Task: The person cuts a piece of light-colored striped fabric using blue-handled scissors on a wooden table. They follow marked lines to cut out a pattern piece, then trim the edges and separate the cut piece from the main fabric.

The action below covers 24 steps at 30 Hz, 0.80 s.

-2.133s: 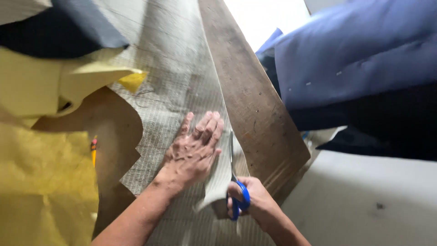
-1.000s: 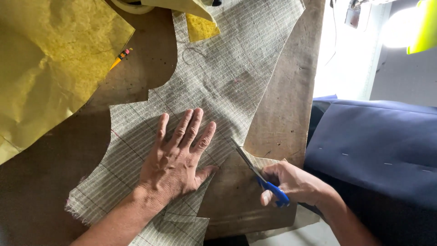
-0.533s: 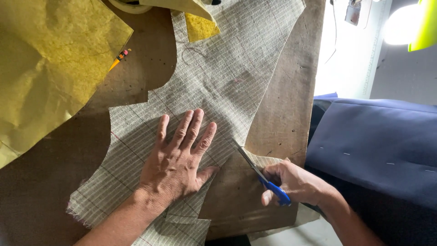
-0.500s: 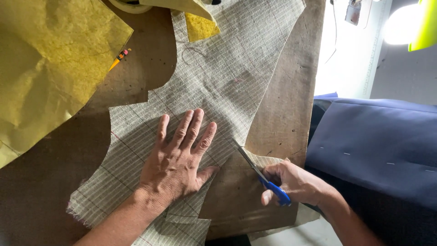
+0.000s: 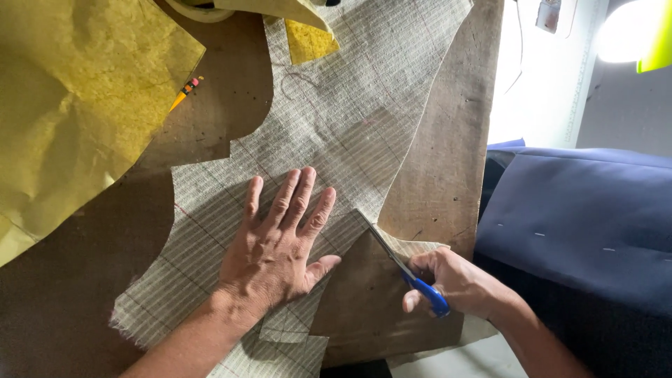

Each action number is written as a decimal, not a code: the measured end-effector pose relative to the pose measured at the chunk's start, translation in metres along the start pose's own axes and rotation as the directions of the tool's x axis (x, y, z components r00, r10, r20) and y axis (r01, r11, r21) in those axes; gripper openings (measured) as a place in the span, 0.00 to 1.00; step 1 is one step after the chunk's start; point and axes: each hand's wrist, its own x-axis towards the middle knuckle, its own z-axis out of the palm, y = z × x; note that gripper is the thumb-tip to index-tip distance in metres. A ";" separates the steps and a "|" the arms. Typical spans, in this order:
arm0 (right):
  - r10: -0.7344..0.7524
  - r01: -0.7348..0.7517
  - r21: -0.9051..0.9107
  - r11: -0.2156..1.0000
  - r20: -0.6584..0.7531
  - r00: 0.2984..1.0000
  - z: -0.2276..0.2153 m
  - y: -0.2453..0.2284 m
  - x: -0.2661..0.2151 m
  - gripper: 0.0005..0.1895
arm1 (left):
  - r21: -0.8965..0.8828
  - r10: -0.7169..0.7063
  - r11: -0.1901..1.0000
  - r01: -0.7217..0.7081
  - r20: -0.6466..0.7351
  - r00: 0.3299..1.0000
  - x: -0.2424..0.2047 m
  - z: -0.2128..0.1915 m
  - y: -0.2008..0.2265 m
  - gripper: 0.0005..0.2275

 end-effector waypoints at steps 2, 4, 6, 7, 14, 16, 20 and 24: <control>0.045 -0.046 0.100 0.994 0.016 0.999 0.001 0.000 -0.001 0.22 | -0.012 0.006 1.000 -0.006 0.005 1.000 0.000 0.000 0.000 0.46; 0.049 -0.050 0.115 0.992 0.010 0.999 0.002 -0.005 -0.004 0.22 | -0.010 0.015 1.000 -0.015 -0.019 1.000 0.000 0.000 -0.001 0.47; 0.053 -0.054 0.125 0.991 0.008 0.999 0.005 -0.008 -0.010 0.21 | -0.007 0.018 1.000 -0.018 -0.043 0.999 -0.001 -0.002 -0.002 0.47; 0.059 -0.062 0.127 0.990 0.022 0.998 0.007 -0.008 -0.013 0.19 | -0.019 0.014 1.000 -0.015 -0.068 0.998 -0.002 -0.003 -0.002 0.48; 0.126 -0.129 -0.091 0.987 -0.033 0.991 0.005 0.003 -0.045 0.21 | 0.016 -0.159 0.987 0.160 -0.081 0.984 -0.029 -0.006 0.001 0.50; 0.076 -0.077 -0.082 0.994 -0.014 0.997 0.000 0.010 -0.049 0.20 | 0.018 -0.122 0.992 0.123 -0.065 0.990 -0.035 -0.004 -0.014 0.49; 0.040 -0.051 -0.226 0.973 -0.050 0.998 0.002 -0.030 -0.058 0.15 | 0.034 0.022 0.999 -0.020 -0.041 0.999 -0.055 -0.003 -0.046 0.47; -0.159 0.170 -0.436 0.884 0.062 0.985 -0.008 -0.075 -0.026 0.21 | 0.060 0.072 0.996 -0.067 -0.090 0.993 -0.068 -0.003 -0.061 0.49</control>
